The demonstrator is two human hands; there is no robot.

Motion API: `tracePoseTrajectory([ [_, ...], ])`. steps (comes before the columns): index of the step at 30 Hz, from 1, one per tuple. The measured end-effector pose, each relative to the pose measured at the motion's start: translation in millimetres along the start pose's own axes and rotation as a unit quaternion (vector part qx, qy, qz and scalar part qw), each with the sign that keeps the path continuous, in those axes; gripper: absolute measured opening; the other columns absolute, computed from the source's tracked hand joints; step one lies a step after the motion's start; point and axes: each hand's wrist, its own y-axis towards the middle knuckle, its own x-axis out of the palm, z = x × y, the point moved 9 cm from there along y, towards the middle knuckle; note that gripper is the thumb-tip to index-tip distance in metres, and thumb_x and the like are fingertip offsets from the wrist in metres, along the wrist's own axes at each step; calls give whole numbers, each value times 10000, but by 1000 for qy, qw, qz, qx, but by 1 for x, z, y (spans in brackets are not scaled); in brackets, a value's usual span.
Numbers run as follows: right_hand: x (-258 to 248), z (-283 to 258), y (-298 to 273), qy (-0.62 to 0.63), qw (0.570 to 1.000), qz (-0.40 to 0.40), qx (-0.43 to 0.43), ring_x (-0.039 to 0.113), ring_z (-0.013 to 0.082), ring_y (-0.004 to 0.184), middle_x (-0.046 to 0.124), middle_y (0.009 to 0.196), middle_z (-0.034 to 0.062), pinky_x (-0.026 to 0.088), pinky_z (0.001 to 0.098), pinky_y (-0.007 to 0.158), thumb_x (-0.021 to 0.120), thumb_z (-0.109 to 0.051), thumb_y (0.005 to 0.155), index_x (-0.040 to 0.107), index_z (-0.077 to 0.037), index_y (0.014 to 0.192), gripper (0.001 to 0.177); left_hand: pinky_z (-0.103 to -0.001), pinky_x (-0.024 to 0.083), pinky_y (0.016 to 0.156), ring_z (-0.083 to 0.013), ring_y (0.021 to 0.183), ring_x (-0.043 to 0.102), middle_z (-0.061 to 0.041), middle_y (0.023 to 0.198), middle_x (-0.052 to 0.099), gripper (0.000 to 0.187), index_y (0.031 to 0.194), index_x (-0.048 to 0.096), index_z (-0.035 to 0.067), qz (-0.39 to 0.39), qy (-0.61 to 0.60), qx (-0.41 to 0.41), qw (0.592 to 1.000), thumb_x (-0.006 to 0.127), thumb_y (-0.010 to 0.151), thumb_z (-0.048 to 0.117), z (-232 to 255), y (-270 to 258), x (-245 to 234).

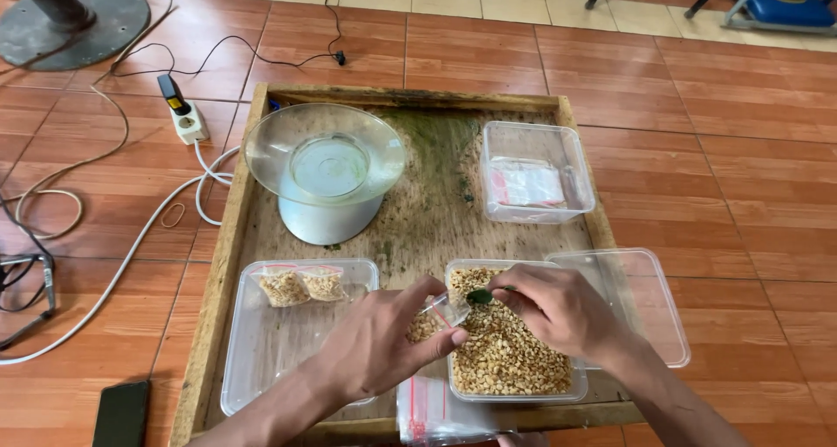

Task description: A person is manually packaging grains by scooping them from a large container into small plastic bags using a spoon and a small measuring cup.

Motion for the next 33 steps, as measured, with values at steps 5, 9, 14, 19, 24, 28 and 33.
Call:
tracePoseTrajectory([
  [5, -18, -8, 6, 8, 997, 23, 70, 506, 75, 412, 744, 698, -14, 349, 257, 376, 685, 2, 823, 697, -111, 942, 164, -382, 472, 390, -179, 369, 502, 9, 473, 594, 546, 1175, 541, 122, -7, 7, -1, 1000, 550, 939, 614, -2, 0, 4],
  [9, -4, 10, -3, -2, 999, 27, 31, 479, 59, 391, 735, 759, 27, 358, 204, 306, 647, 5, 888, 690, -92, 953, 125, -383, 487, 405, -189, 382, 548, -10, 499, 641, 541, 1173, 524, 149, -17, 11, -15, 1000, 577, 923, 627, -3, 1, 5],
  [14, -16, 3, 2, 16, 997, 31, 68, 475, 69, 407, 712, 691, -4, 329, 243, 352, 661, -41, 881, 695, -102, 955, 101, -384, 510, 426, -190, 408, 565, -28, 563, 683, 535, 1184, 514, 163, -35, 11, -23, 999, 574, 921, 625, -6, 2, 8],
  [19, -38, 5, -1, -47, 996, 73, 31, 417, 81, 415, 658, 664, -13, 305, 267, 371, 649, -88, 920, 657, -116, 941, 36, -396, 558, 442, -193, 415, 614, -72, 710, 767, 549, 1209, 550, 160, -27, 9, -15, 999, 611, 900, 610, -4, 1, 8],
  [24, -48, 18, -9, -70, 993, 90, 38, 391, 75, 424, 626, 663, -17, 276, 257, 365, 587, -136, 972, 638, -104, 938, 69, -364, 498, 363, -155, 368, 492, -7, 508, 649, 555, 1197, 526, 160, -25, 14, -22, 999, 600, 903, 625, -10, 3, 9],
  [28, -29, 33, -19, -98, 990, 96, 14, 392, 93, 430, 586, 654, -10, 282, 266, 352, 566, -110, 978, 624, -106, 930, 75, -399, 566, 428, -200, 427, 625, -78, 688, 767, 569, 1235, 531, 156, -33, 13, -27, 999, 639, 894, 599, -8, 2, 9],
  [33, -14, 16, -9, -34, 996, 64, 46, 435, 91, 405, 644, 625, -4, 337, 266, 372, 588, -106, 961, 648, -107, 907, 82, -450, 610, 514, -270, 560, 759, -144, 908, 797, 632, 1232, 570, 122, 1, 4, 17, 1000, 651, 869, 633, 2, 0, 1],
])
